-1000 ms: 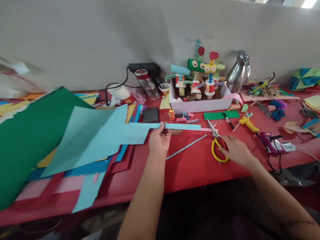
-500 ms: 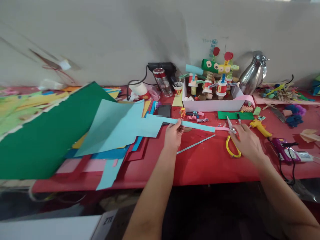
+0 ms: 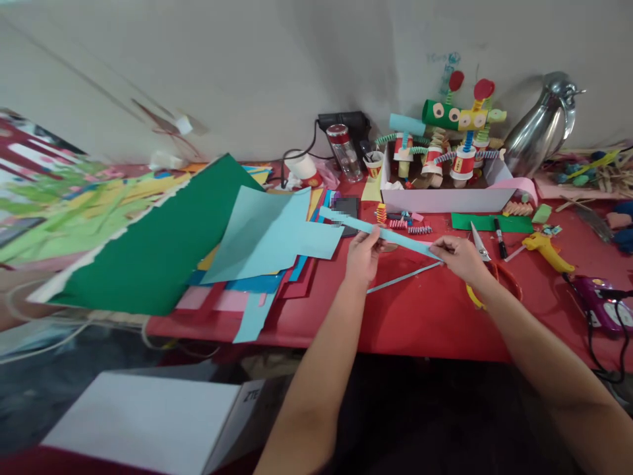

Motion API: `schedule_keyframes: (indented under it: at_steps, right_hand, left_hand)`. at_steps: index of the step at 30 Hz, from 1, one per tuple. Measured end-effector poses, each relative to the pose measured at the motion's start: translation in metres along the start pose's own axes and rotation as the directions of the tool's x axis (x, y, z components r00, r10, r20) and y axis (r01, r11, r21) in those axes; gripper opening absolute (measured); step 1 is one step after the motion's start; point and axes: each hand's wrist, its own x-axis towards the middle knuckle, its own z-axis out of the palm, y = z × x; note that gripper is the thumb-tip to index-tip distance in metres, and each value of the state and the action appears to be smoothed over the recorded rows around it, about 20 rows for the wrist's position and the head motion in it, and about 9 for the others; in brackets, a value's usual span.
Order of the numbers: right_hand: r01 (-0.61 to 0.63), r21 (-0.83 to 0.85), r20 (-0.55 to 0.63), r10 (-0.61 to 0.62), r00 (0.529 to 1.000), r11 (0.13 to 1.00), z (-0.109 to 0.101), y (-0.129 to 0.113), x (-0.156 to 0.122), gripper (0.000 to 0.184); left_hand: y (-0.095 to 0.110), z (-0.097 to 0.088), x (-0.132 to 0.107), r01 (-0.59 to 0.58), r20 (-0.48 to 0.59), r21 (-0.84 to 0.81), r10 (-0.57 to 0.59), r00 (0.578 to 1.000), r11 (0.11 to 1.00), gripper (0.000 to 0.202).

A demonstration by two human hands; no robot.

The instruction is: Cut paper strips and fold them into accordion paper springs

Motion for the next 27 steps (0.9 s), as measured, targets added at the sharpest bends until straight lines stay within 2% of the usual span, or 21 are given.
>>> schedule_keyframes:
  at_steps: [2,4,6,8,10,12,16,19,21,23,25,27]
  right_hand:
    - [0.008,0.038,0.007,-0.008,1.0,0.999,0.001,-0.001,0.001,0.028]
    - [0.028,0.022,-0.035,-0.027,0.999,0.999,0.0,-0.003,0.002,0.031]
    - [0.02,-0.061,-0.196,-0.031,0.98,0.998,-0.005,-0.003,0.004,0.029]
    - [-0.053,-0.181,-0.355,-0.015,0.935,0.982,-0.014,-0.001,0.006,0.026]
    - [-0.158,-0.315,-0.403,0.019,0.915,0.936,-0.021,0.002,0.007,0.021]
    - [-0.197,-0.459,-0.342,0.032,0.939,0.866,-0.023,0.006,0.008,0.013]
    - [-0.063,-0.697,-0.129,-0.039,0.991,0.714,-0.013,0.013,0.007,0.035]
    - [-0.047,-0.75,-0.085,-0.026,0.996,0.66,-0.008,0.016,0.007,0.024]
    - [-0.053,-0.724,-0.116,-0.045,0.992,0.688,-0.009,0.016,0.008,0.017]
    - [-0.053,-0.636,-0.195,-0.094,0.976,0.77,-0.011,0.015,0.01,0.012]
    - [-0.027,-0.454,-0.27,-0.108,0.957,0.891,-0.013,0.013,0.011,0.009]
    - [0.013,-0.188,-0.284,-0.067,0.956,0.982,-0.012,0.011,0.012,0.014]
  left_hand:
    - [-0.006,0.002,-0.003,0.058,0.115,0.083,-0.067,0.991,0.995,0.021]
    - [-0.009,0.003,-0.004,0.057,0.16,0.102,-0.073,0.984,0.993,0.022]
    - [-0.007,0.001,-0.002,-0.006,0.11,0.029,0.003,0.994,1.0,0.023]
    - [-0.001,-0.002,0.001,-0.069,0.019,-0.056,0.071,0.997,0.996,0.024]
    - [0.005,-0.005,0.004,-0.093,-0.045,-0.101,0.089,0.995,0.99,0.024]
    - [0.007,-0.005,0.005,-0.098,-0.059,-0.094,0.093,0.994,0.991,0.023]
    - [0.003,-0.001,0.001,-0.1,-0.012,-0.004,0.1,0.995,0.995,0.021]
    - [0.0,0.0,-0.001,-0.097,0.023,0.032,0.096,0.995,0.995,0.022]
    - [0.0,-0.001,0.0,-0.093,0.036,0.043,0.091,0.995,0.995,0.023]
    - [0.001,-0.002,0.0,-0.085,0.039,0.046,0.084,0.996,0.995,0.022]
    - [0.002,-0.002,0.0,-0.082,0.03,0.031,0.081,0.996,0.996,0.02]
    - [0.002,0.0,-0.001,-0.072,0.045,0.002,0.072,0.996,0.997,0.018]
